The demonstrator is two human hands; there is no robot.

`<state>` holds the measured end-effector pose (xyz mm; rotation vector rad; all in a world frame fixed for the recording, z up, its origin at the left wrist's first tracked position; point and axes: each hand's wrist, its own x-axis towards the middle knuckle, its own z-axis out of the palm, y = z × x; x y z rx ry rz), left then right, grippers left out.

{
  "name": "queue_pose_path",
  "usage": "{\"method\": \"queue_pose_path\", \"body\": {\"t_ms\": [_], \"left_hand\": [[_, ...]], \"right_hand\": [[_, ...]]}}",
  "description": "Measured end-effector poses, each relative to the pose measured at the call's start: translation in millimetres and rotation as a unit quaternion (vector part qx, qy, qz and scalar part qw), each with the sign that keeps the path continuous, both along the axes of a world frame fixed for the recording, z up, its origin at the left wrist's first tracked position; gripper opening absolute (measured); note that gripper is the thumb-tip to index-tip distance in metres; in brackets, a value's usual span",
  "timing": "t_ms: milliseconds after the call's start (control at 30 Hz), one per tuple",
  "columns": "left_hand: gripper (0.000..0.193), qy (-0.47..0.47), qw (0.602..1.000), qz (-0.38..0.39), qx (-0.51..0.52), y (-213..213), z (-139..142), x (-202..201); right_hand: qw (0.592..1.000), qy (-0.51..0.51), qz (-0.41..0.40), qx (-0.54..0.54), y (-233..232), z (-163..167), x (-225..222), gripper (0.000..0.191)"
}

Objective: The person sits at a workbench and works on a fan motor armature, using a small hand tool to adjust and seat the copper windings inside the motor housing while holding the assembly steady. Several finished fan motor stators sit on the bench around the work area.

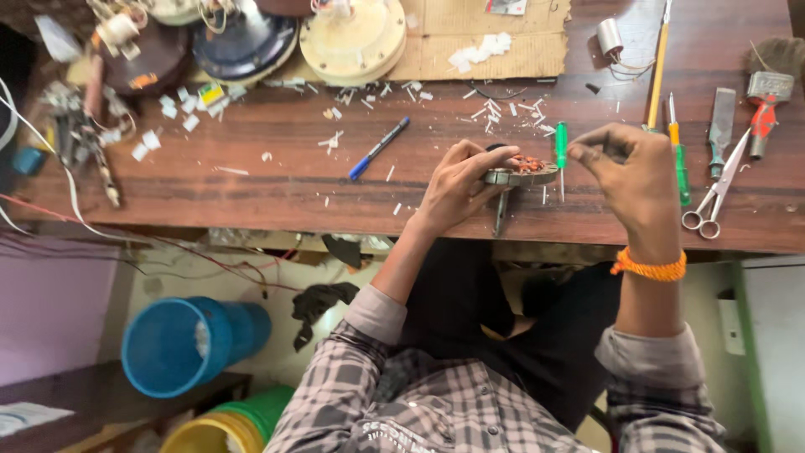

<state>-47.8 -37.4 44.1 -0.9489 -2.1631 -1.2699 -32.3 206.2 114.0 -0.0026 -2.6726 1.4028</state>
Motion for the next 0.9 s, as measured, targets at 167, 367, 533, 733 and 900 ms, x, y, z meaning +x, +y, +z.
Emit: {"method": "queue_pose_path", "body": {"t_ms": [167,367,533,733,900], "left_hand": [[0.059,-0.047,0.998,-0.001,0.039,0.2,-18.1,-3.3],[0.046,-0.049,0.997,0.000,0.055,0.5,-29.3,-4.5],[0.047,-0.053,0.998,0.010,0.046,-1.9,-28.3,-4.2],[0.050,-0.016,0.999,-0.017,0.040,-6.3,-24.0,8.4],[0.040,0.153,0.979,0.044,-0.131,-16.3,-26.1,33.8]], "right_hand": [[0.997,0.006,0.079,0.015,-20.0,7.1,30.6,0.014],[0.989,0.036,0.117,0.079,-45.9,-15.2,56.4,0.013],[0.983,0.081,0.116,0.117,-50.2,-51.1,60.9,0.011],[0.989,0.112,0.085,-0.044,-62.0,-86.2,63.8,0.009],[0.997,-0.008,0.012,-0.077,-60.5,-94.0,73.5,0.012]]}}
